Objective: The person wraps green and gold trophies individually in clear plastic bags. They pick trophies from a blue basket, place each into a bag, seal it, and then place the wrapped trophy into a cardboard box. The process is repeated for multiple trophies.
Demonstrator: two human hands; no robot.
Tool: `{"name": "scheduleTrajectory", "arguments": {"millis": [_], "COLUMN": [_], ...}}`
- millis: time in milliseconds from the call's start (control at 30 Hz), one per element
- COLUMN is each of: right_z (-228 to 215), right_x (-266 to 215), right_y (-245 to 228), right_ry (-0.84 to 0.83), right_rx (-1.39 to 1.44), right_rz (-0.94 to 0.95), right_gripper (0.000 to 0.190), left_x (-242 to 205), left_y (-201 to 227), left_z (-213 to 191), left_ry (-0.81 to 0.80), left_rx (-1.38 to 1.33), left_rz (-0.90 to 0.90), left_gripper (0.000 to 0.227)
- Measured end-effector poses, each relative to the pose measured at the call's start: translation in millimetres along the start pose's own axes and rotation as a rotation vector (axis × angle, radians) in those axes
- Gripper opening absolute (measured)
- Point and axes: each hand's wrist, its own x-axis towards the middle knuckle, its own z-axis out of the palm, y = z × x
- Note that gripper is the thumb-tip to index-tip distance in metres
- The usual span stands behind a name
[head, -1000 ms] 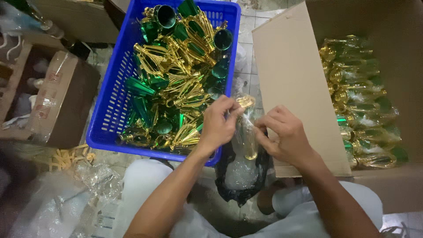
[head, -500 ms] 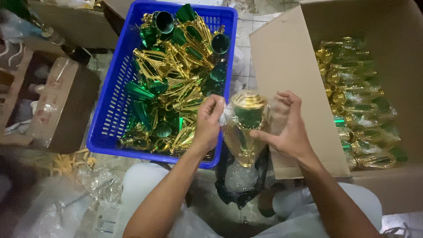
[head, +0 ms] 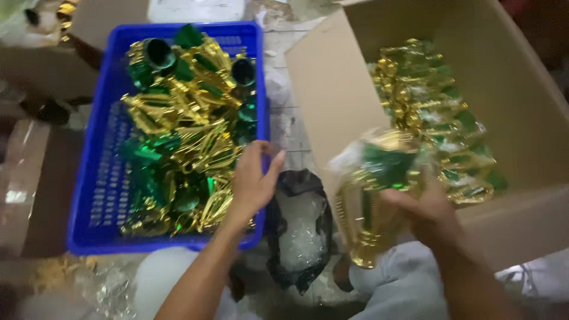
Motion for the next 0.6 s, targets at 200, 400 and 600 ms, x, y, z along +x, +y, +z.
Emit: {"name": "scheduleTrajectory", "arguments": {"millis": [200, 400, 600], "right_z": [-152.7, -194.8, -153.5], "right_x": [64.7, 146.6, 256.7], "right_y": [70.3, 75.1, 122.6], "right_ry": [0.162, 0.012, -0.137], "right_rx": [0.424, -0.111, -0.998], "right_rz": [-0.084, -0.410, -0.543], "right_gripper": [0.063, 0.091, 0.069], "left_x": [1.5, -25.1, -36.6], "left_y": [-32.6, -94.4, -126.3], "left_z": [-6.0, 54.2, 60.8], "left_ry": [-0.034, 0.064, 0.200], "left_rx": [0.386, 0.575, 0.656], "left_rz": [-0.207, 0.001, -0.147], "left_gripper": [0.085, 0.085, 0.084]}}
